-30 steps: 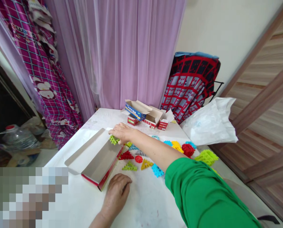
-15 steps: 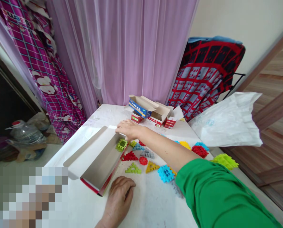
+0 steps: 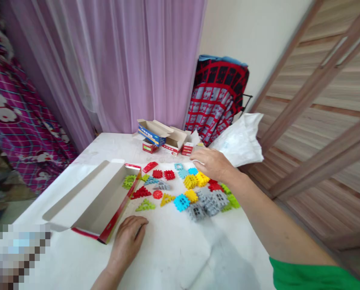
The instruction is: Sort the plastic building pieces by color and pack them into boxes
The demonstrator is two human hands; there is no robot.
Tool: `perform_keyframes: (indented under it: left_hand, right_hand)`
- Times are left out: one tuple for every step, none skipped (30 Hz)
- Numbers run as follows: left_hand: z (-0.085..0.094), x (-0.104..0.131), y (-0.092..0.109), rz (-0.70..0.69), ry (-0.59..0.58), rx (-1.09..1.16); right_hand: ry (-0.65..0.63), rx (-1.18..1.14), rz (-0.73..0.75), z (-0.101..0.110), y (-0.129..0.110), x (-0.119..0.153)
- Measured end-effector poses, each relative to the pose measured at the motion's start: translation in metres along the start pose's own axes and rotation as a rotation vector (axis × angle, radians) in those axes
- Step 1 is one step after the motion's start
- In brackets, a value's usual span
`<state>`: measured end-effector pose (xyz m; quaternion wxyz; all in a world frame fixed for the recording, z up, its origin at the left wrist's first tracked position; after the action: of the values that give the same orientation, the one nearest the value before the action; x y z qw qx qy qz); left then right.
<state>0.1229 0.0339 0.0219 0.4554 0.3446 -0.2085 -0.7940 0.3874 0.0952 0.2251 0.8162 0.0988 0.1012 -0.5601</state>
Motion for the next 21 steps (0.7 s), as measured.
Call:
perform_keyframes:
  left_hand:
    - [0.000, -0.001, -0.001, -0.019, 0.007, -0.004]
    - [0.000, -0.002, -0.002, -0.041, 0.014, -0.008]
    - [0.000, -0.003, -0.002, -0.063, 0.021, -0.014]
    - [-0.001, -0.003, -0.003, -0.084, 0.021, -0.021]
    - [-0.001, -0.004, -0.005, -0.095, 0.020, -0.030]
    - [-0.002, -0.005, -0.006, -0.107, 0.020, -0.039]
    - [-0.002, -0.005, -0.006, -0.117, 0.024, -0.047]
    - [-0.001, -0.006, -0.007, -0.125, 0.027, -0.054]
    - [-0.001, -0.006, -0.008, -0.131, 0.031, -0.060]
    - [0.000, -0.007, -0.008, -0.135, 0.032, -0.065]
    - [0.001, -0.007, -0.008, -0.139, 0.032, -0.073]
    - [0.001, -0.007, -0.008, -0.143, 0.031, -0.082]
    - [0.001, -0.008, -0.008, -0.146, 0.030, -0.094]
    - [0.002, -0.008, -0.007, -0.151, 0.029, -0.106]
    - [0.002, -0.009, -0.006, -0.154, 0.029, -0.119]
    - [0.002, -0.009, -0.005, -0.156, 0.027, -0.132]
    - [0.002, -0.009, -0.005, -0.156, 0.026, -0.143]
    - [0.002, -0.010, -0.005, -0.154, 0.025, -0.153]
    - [0.002, -0.010, -0.005, -0.151, 0.025, -0.162]
    - [0.002, -0.010, -0.005, -0.147, 0.024, -0.169]
    - [0.002, -0.010, -0.005, -0.144, 0.024, -0.172]
  right_hand:
    - [0.038, 0.022, -0.118, 0.009, 0.028, 0.025]
    - [0.066, 0.044, -0.237, 0.016, 0.056, 0.052]
    - [0.082, 0.062, -0.354, 0.018, 0.082, 0.080]
    - [0.078, 0.076, -0.466, 0.017, 0.106, 0.108]
    - [0.064, 0.086, -0.569, 0.012, 0.126, 0.136]
    - [0.035, 0.082, -0.654, 0.004, 0.143, 0.161]
    - [-0.005, 0.067, -0.730, -0.008, 0.155, 0.183]
    - [-0.040, 0.046, -0.796, -0.020, 0.164, 0.203]
    - [-0.064, 0.028, -0.850, -0.031, 0.168, 0.219]
    - [-0.074, 0.013, -0.884, -0.042, 0.169, 0.230]
    - [-0.067, 0.001, -0.906, -0.050, 0.166, 0.238]
    - [-0.048, -0.010, -0.918, -0.057, 0.161, 0.243]
    - [-0.025, -0.026, -0.922, -0.063, 0.154, 0.245]
    - [-0.006, -0.044, -0.924, -0.069, 0.145, 0.245]
    - [0.004, -0.064, -0.921, -0.075, 0.135, 0.244]
    - [-0.001, -0.084, -0.913, -0.082, 0.124, 0.241]
    - [-0.018, -0.091, -0.895, -0.089, 0.113, 0.236]
    - [-0.045, -0.089, -0.873, -0.097, 0.103, 0.231]
    - [-0.074, -0.081, -0.858, -0.103, 0.094, 0.227]
    - [-0.102, -0.071, -0.847, -0.109, 0.087, 0.223]
    - [-0.128, -0.065, -0.852, -0.115, 0.083, 0.220]
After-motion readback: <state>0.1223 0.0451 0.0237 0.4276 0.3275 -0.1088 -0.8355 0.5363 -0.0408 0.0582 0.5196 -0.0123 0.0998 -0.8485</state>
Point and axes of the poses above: each hand's wrist, its own x-axis away from the middle knuckle, its own z-axis out of the back of the hand, y = z × x, the point moved 10 cm from there along -x, towards the middle knuckle, and after that the axes turned 2 degrees about -y, right-handed, at the moved point
